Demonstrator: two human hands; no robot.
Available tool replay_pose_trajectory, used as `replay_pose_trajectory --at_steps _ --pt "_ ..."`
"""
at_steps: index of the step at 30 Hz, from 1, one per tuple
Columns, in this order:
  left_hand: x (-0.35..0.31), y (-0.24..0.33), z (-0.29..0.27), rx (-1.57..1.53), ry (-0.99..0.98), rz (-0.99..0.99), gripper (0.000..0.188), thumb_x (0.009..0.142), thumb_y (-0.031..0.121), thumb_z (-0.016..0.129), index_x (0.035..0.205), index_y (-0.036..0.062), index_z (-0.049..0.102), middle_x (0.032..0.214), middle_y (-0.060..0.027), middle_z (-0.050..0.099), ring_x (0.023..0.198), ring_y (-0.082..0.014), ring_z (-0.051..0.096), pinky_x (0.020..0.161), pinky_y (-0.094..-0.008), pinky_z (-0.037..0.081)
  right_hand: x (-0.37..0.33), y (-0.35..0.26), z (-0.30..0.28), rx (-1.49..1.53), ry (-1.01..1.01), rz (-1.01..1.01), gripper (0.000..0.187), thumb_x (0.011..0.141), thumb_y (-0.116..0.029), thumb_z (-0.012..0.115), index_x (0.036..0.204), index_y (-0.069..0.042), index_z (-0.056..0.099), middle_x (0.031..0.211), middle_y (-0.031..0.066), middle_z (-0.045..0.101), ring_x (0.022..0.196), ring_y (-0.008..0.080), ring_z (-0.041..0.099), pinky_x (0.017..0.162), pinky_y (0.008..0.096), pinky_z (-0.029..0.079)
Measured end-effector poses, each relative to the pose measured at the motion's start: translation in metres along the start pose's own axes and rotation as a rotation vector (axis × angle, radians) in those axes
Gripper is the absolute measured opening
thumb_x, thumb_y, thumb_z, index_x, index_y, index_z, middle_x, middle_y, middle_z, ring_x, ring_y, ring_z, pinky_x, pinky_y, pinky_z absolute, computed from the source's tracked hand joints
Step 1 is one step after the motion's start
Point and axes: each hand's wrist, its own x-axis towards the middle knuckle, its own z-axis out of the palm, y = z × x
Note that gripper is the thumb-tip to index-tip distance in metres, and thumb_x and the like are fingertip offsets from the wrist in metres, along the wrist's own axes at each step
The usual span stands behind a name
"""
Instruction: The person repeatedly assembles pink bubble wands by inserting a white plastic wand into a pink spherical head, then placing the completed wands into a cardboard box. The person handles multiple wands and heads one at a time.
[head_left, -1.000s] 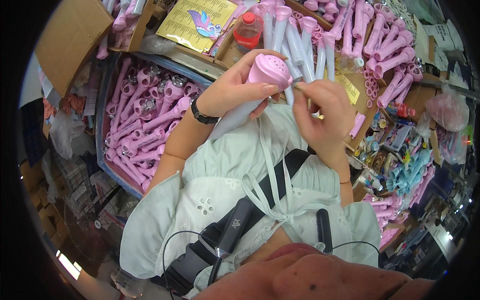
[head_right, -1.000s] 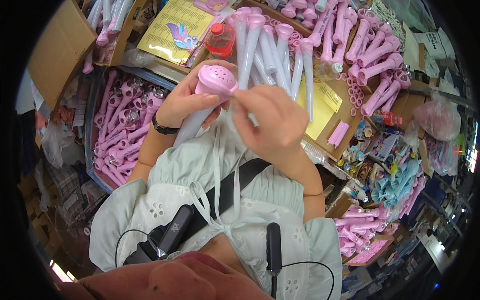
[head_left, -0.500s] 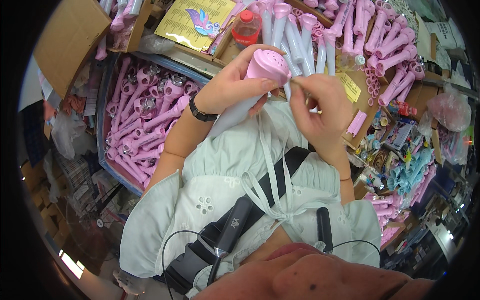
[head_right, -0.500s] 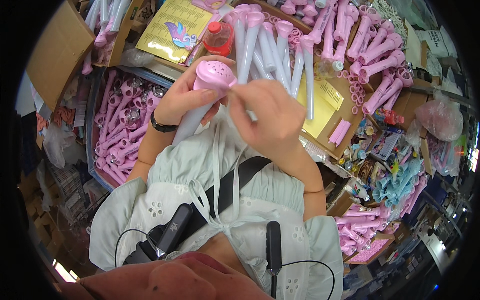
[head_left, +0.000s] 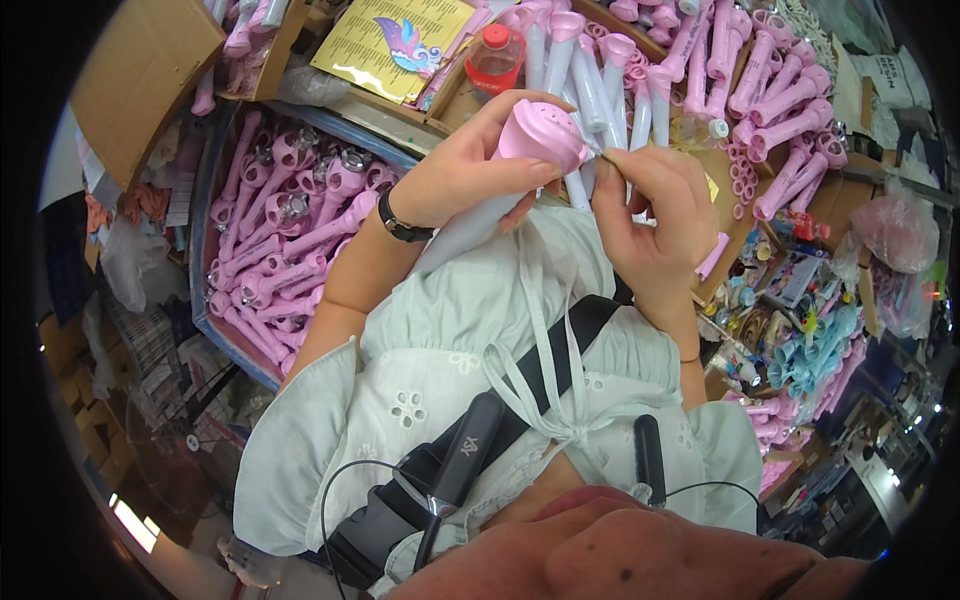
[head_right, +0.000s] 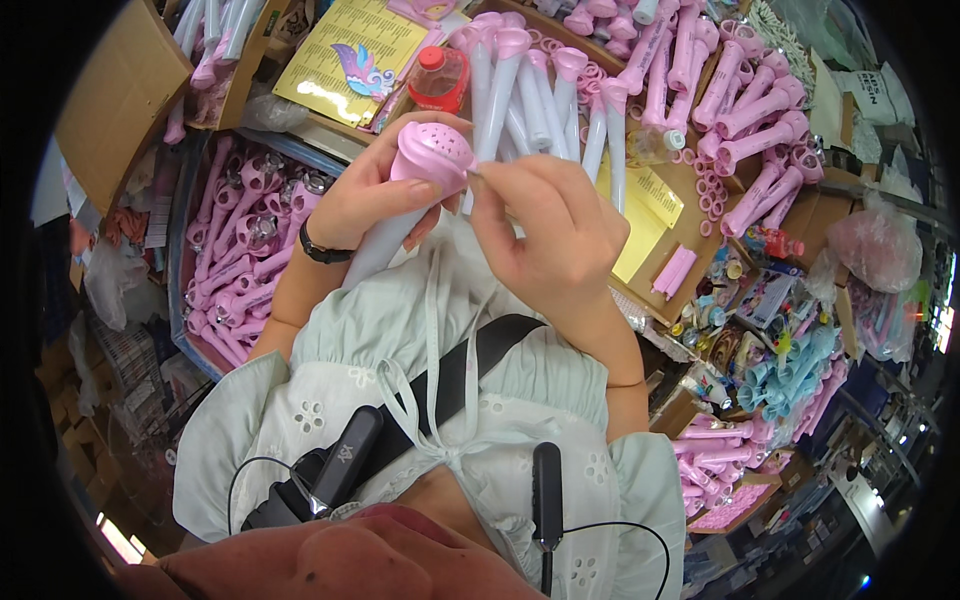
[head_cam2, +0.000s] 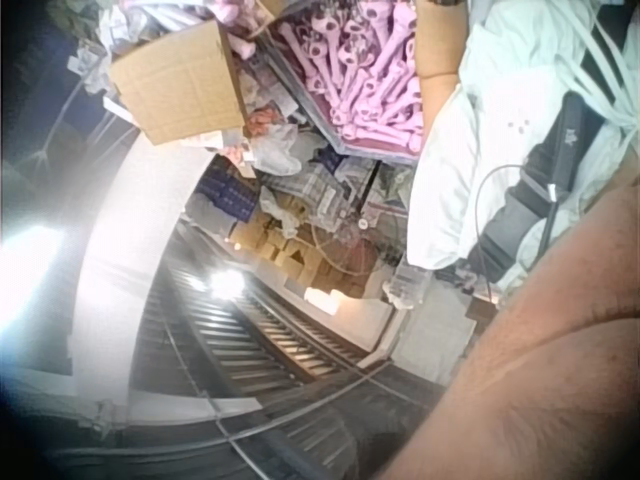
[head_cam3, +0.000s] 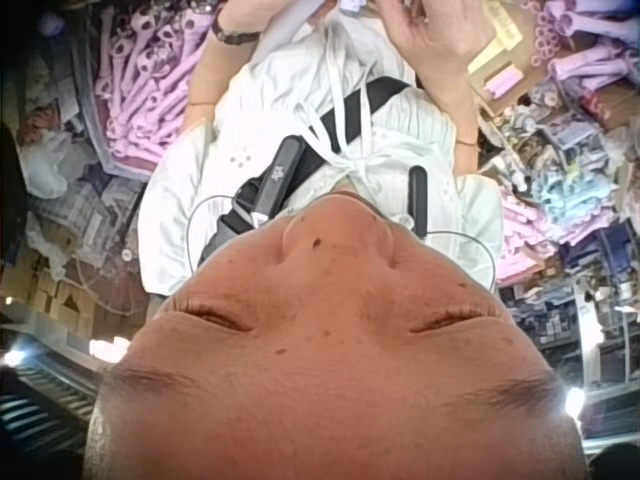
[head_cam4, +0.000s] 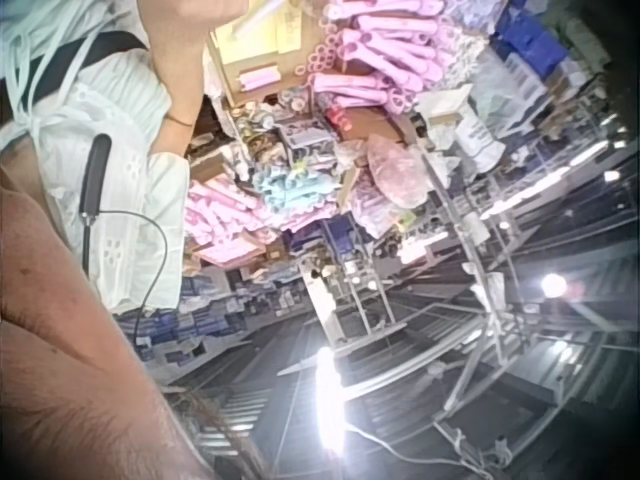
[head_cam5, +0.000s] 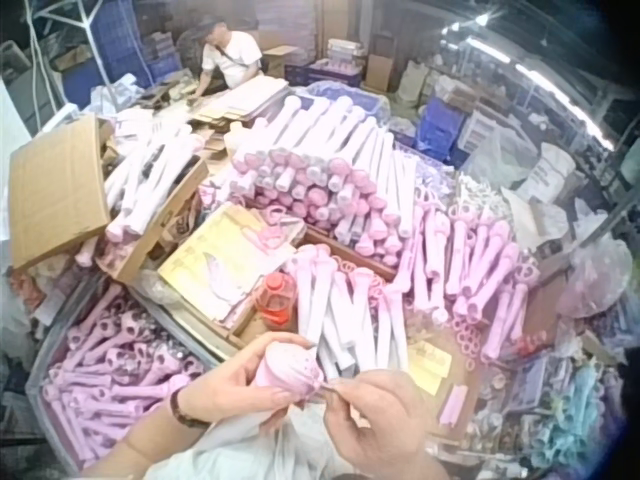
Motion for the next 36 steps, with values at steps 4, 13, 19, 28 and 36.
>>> replay_pose_trajectory --at_steps 4,13,19,28,36 --pt "0.001 0.000 0.000 -0.003 0.012 0.010 0.048 0.085 0.011 0.060 0.127 0.0051 0.036 0.090 -0.0084 0.059 0.055 -0.0113 0.054 0.046 -0.0245 0.043 -0.001 0.000 0.001 0.044 -0.038 -0.045 0.026 0.063 0.003 0.071 0.085 -0.007 0.064 0.073 0.0057 0.059 0.054 0.0189 0.057 0.045 0.0277 0.045" --pt "0.001 0.001 0.001 -0.040 -0.021 -0.012 0.048 0.085 0.011 0.060 0.127 0.0053 0.036 0.090 -0.0069 0.059 0.055 -0.0108 0.054 0.046 -0.0247 0.043 -0.001 0.000 0.001 0.032 -0.013 -0.030 0.027 0.062 0.002 0.072 0.086 -0.007 0.063 0.073 0.0055 0.059 0.053 0.0179 0.057 0.045 0.0267 0.045" --pt "0.000 0.000 0.005 0.033 0.062 -0.006 0.056 0.079 0.016 0.064 0.127 0.0027 0.038 0.091 -0.0077 0.058 0.054 -0.0119 0.054 0.043 -0.0233 0.044 -0.001 0.002 0.001 0.038 -0.017 -0.034 0.027 0.062 0.000 0.073 0.086 -0.007 0.063 0.073 0.0055 0.059 0.053 0.0181 0.057 0.044 0.0264 0.044" --pt "0.003 -0.002 0.003 0.035 0.053 -0.006 0.055 0.080 0.016 0.063 0.127 0.0027 0.038 0.091 -0.0093 0.058 0.055 -0.0122 0.055 0.043 -0.0232 0.044 -0.002 0.003 0.002 0.066 -0.050 -0.078 0.026 0.063 0.001 0.073 0.085 -0.008 0.064 0.074 0.0059 0.059 0.054 0.0176 0.056 0.044 0.0263 0.044" --pt "0.004 -0.001 0.001 0.028 0.048 -0.048 0.053 0.081 0.017 0.062 0.127 0.0045 0.038 0.088 -0.0104 0.058 0.052 -0.0130 0.055 0.042 -0.0237 0.043 -0.004 0.012 0.000 0.064 -0.094 0.084 0.020 0.070 0.001 0.068 0.088 -0.006 0.063 0.081 0.0079 0.061 0.067 0.0196 0.060 0.048 0.0272 0.046"
